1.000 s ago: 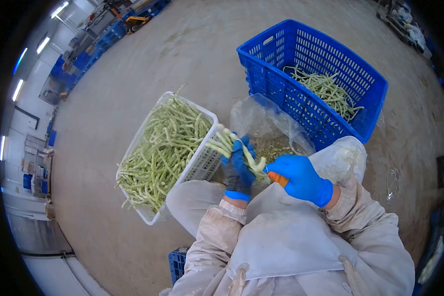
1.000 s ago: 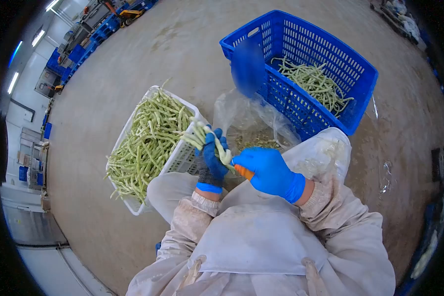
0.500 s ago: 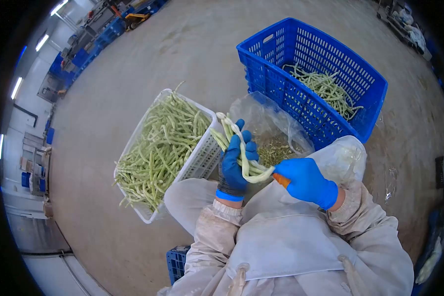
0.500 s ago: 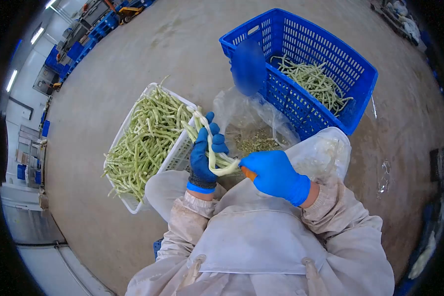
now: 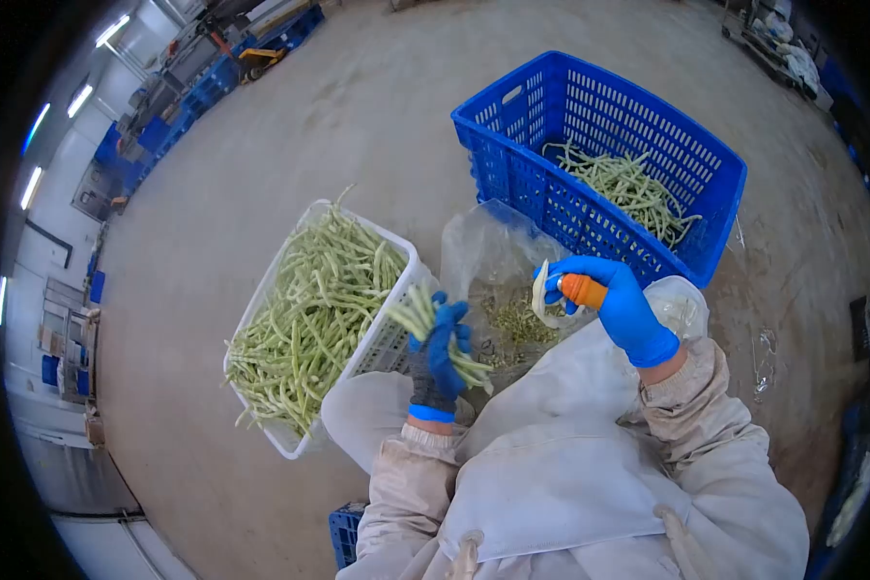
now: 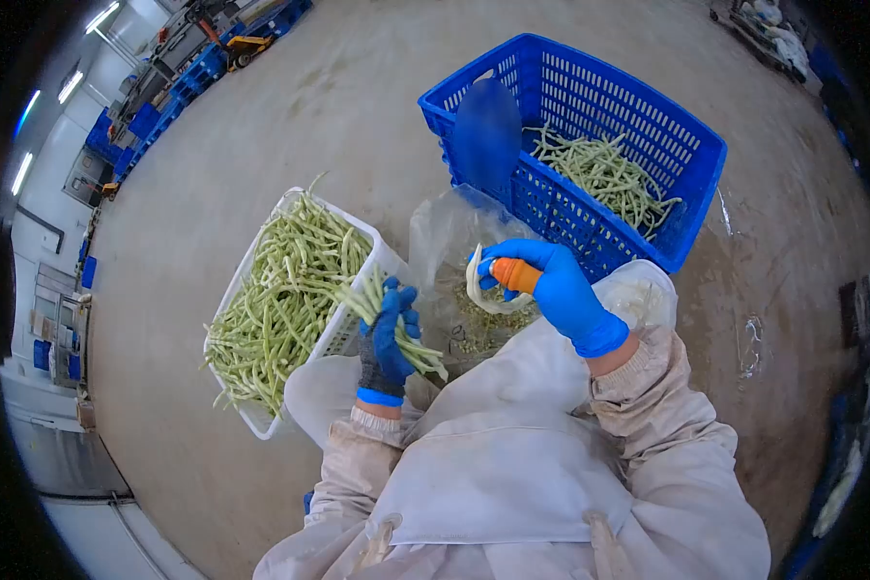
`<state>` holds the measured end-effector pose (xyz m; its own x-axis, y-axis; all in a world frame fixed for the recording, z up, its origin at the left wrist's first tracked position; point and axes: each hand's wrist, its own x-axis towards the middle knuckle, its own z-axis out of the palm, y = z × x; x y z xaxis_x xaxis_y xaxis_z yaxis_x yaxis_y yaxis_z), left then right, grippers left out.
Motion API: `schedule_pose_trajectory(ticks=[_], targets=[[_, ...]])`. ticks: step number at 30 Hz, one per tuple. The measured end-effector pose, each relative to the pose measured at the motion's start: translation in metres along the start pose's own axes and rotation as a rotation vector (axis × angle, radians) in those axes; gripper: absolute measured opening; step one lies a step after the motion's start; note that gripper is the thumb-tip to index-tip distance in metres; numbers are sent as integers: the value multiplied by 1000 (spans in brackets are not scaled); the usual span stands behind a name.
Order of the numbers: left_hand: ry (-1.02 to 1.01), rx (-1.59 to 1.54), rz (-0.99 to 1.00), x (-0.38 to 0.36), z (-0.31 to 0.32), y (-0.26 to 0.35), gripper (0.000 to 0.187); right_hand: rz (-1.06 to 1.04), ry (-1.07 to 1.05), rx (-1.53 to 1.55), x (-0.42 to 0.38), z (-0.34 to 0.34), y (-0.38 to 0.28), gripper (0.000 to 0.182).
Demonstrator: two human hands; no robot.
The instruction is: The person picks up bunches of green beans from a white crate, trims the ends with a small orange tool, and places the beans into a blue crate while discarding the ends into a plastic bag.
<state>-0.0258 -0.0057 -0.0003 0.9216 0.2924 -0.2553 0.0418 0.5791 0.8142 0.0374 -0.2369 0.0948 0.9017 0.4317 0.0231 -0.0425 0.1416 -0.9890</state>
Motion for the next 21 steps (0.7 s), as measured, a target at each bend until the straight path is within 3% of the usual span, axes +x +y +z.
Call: schedule_pose_trajectory(ticks=[1,3,4,5,6,9,13,17,18,19,21], targets=[[-231,34,72,-16,17,17,37,6,-3,2,0,2,2,20],[-297,83,51,-35,59,35,43,40,-81,-17,4,9,6,16],[-350,252,-2,-37,69,36,44,38,-88,-18,6,12,11,16],[-405,420,-57,-35,75,37,45,-192,-64,-257,6,14,17,14],[-404,400,-101,-28,73,33,44,-423,-36,-496,4,15,20,12],[-380,193,-114,-24,68,27,48,-377,-116,-674,-10,8,22,13],[-240,-71,-147,-21,59,31,44,-448,-105,-649,-17,-5,27,11],[-209,-470,-89,12,-6,56,39,-342,281,-430,-21,-56,15,8],[-192,-487,-76,12,-18,67,38,-425,403,-415,-20,-83,20,8],[-246,-548,-69,10,-25,77,37,-314,538,-209,-23,-114,27,12],[-250,-612,-12,9,-37,91,37,-307,732,322,-24,-152,13,18]])
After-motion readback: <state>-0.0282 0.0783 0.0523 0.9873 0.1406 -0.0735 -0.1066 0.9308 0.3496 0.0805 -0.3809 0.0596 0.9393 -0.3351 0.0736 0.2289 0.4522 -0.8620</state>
